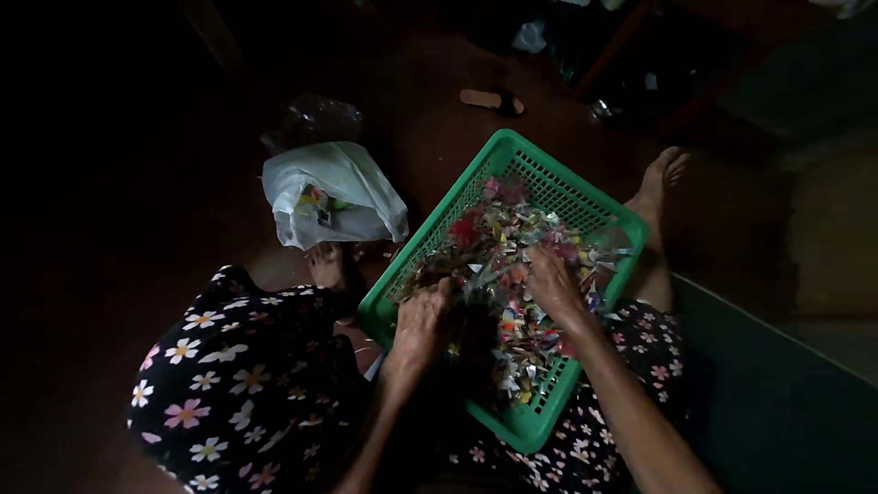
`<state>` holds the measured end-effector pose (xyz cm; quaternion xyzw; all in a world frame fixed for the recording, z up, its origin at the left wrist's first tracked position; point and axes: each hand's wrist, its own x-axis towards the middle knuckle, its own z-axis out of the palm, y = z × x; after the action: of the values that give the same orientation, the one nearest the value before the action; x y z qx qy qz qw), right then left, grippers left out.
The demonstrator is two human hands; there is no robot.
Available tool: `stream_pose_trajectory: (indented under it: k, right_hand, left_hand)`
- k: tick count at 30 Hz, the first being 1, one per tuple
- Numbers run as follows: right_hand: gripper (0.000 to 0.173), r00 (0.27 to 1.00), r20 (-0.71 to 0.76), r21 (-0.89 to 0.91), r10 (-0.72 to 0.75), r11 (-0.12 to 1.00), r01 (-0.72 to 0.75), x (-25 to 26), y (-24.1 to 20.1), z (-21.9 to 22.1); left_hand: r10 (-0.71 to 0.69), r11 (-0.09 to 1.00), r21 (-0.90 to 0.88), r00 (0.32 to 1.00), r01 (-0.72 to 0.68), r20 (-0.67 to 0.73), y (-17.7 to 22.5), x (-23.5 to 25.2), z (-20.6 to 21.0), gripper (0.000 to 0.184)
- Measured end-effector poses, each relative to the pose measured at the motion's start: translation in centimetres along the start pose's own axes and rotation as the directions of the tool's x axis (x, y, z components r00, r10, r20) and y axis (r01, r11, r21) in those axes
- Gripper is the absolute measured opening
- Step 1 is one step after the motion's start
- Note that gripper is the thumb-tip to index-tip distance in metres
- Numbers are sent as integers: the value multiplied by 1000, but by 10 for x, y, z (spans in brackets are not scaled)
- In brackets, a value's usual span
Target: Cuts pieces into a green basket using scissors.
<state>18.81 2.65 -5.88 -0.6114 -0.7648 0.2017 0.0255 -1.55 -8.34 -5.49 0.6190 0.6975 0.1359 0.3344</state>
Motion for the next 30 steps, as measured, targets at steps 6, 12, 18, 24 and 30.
stream_pose_trajectory:
  k: [6, 12, 18, 24, 30]
  right_hand:
    - [49, 988, 144, 338, 62, 935, -108, -13, -30, -19]
    - [38, 980, 178, 606, 86, 775, -179, -16, -33, -15]
    - [35, 970, 185, 668, 161, 703, -244, -19, -31, -13]
    - [29, 972, 113, 663, 207, 713, -229, -22, -34, -14]
    - [23, 970, 151, 421, 191, 875, -238, -28, -48, -13]
  left_hand:
    - [65, 997, -28, 998, -65, -20, -1, 4, 10, 58]
    - [140, 990, -4, 969, -144, -206, 0, 5, 23, 35]
    - [171, 978, -84, 969, -189, -179, 6, 1, 17, 22]
    - [171, 972, -162, 985, -170, -5, -3, -2, 9, 64]
    - [175, 968, -145, 968, -203, -181, 3, 4, 22, 31]
